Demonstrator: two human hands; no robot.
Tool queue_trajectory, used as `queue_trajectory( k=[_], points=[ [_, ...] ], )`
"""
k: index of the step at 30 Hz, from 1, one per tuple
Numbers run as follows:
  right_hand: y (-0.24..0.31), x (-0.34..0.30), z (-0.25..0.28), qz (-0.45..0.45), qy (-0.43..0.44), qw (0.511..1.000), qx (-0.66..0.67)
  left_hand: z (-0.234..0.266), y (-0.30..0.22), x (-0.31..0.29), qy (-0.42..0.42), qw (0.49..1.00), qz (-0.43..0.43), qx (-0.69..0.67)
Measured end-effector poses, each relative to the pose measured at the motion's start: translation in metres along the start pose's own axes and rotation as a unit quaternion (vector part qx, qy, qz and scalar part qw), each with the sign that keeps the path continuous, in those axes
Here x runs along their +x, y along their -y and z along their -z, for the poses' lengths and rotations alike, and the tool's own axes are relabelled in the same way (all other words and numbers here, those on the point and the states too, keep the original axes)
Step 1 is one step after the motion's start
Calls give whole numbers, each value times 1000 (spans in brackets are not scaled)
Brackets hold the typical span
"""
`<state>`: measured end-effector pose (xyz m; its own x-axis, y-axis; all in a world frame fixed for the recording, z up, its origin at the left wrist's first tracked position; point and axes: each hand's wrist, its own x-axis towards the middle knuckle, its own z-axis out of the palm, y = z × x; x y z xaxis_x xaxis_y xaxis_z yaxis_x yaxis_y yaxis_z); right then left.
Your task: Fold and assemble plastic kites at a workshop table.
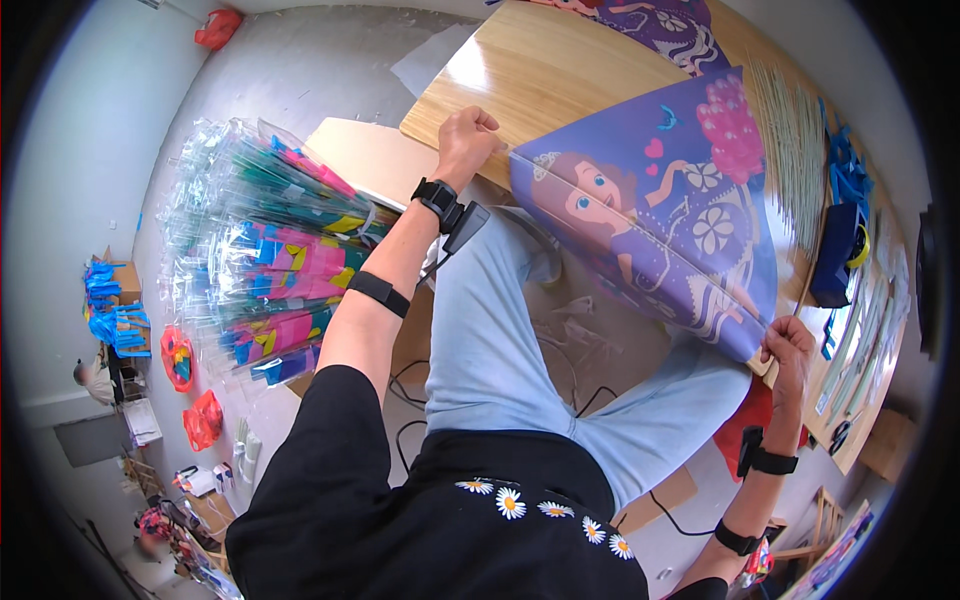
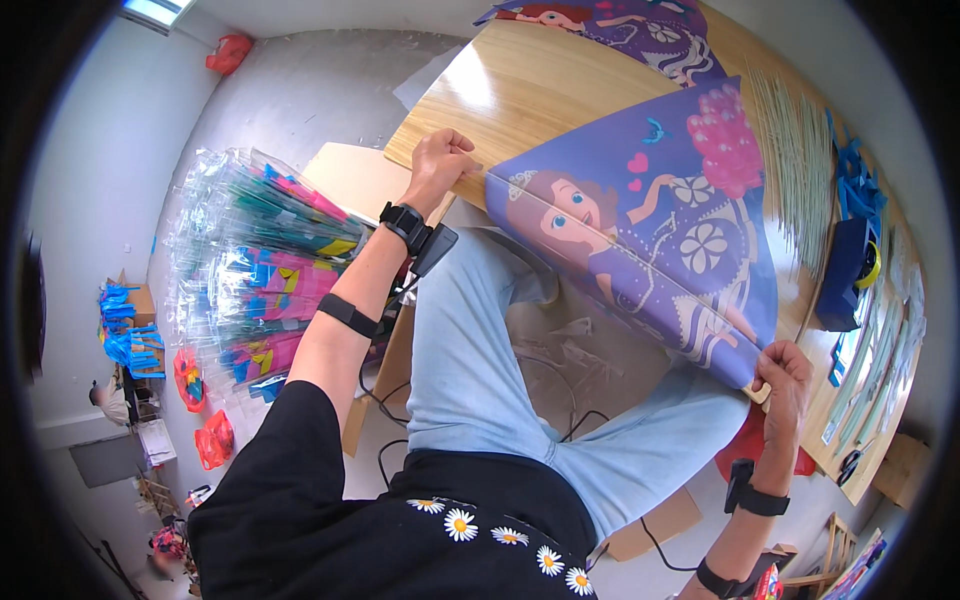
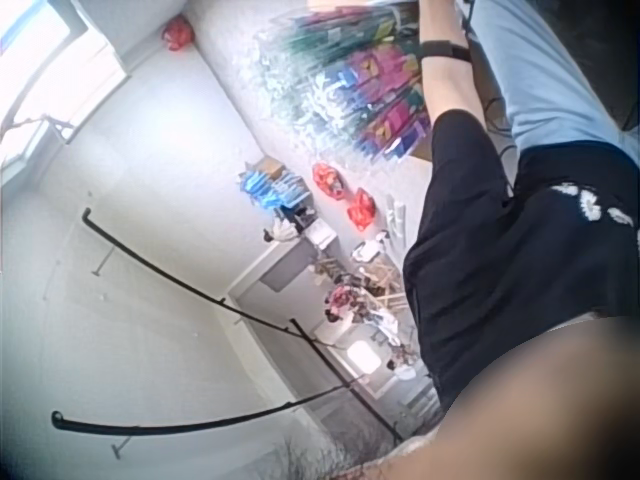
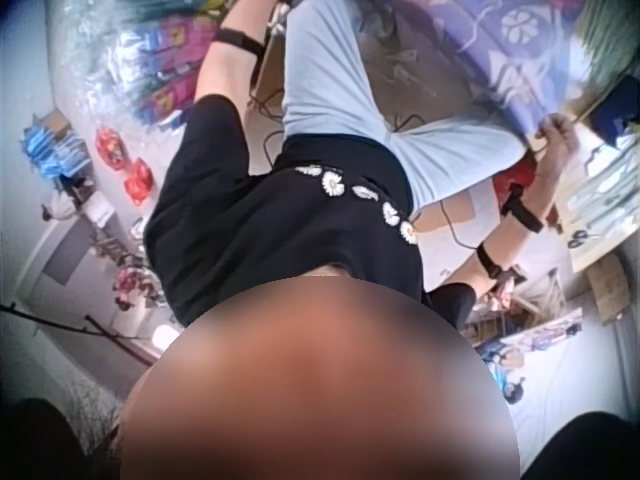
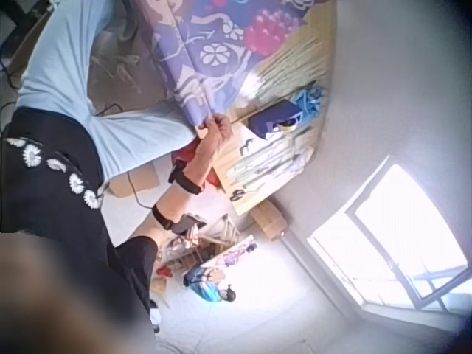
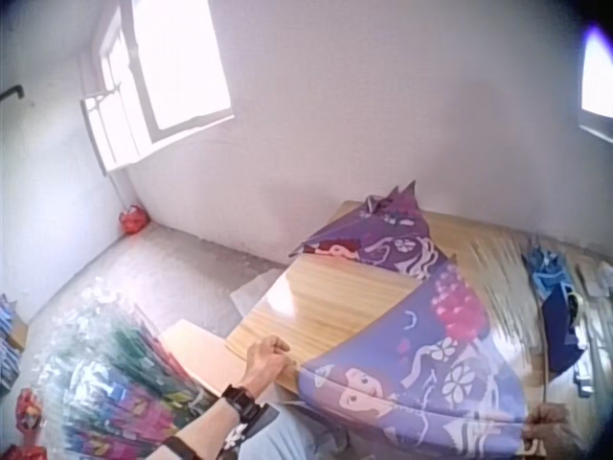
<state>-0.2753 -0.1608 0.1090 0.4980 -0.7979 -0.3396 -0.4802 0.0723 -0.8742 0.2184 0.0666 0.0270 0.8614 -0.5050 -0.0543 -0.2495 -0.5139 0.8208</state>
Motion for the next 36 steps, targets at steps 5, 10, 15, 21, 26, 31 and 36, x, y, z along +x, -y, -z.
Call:
queue_trajectory(
  k=[5, 10, 15, 21, 26, 31, 36],
  points=[
    [2, 0, -3, 2, 8, 1000, 14, -1, 5, 5, 0, 1000, 9, -2],
    [-2, 2, -3, 3, 9, 1000, 22, -4, 5, 7, -3, 1000, 10, 22],
    [6, 1, -7, 7, 12, 1000, 13, -3, 8, 8, -7, 999, 9, 49],
    [6, 1, -7, -5, 5, 1000, 15, -6, -2, 6, 2, 996, 15, 84],
    [2, 4, -3, -2, 12, 1000, 15, -7, 2, 8, -9, 994, 2, 110],
    [6, 2, 0, -4, 12, 1000, -2, -18, 6, 10, -30, 989, -39, 138],
    [10, 3, -6, -18, -4, 1000, -6, -8, 12, 13, -1, 989, -58, 140]
  ],
)
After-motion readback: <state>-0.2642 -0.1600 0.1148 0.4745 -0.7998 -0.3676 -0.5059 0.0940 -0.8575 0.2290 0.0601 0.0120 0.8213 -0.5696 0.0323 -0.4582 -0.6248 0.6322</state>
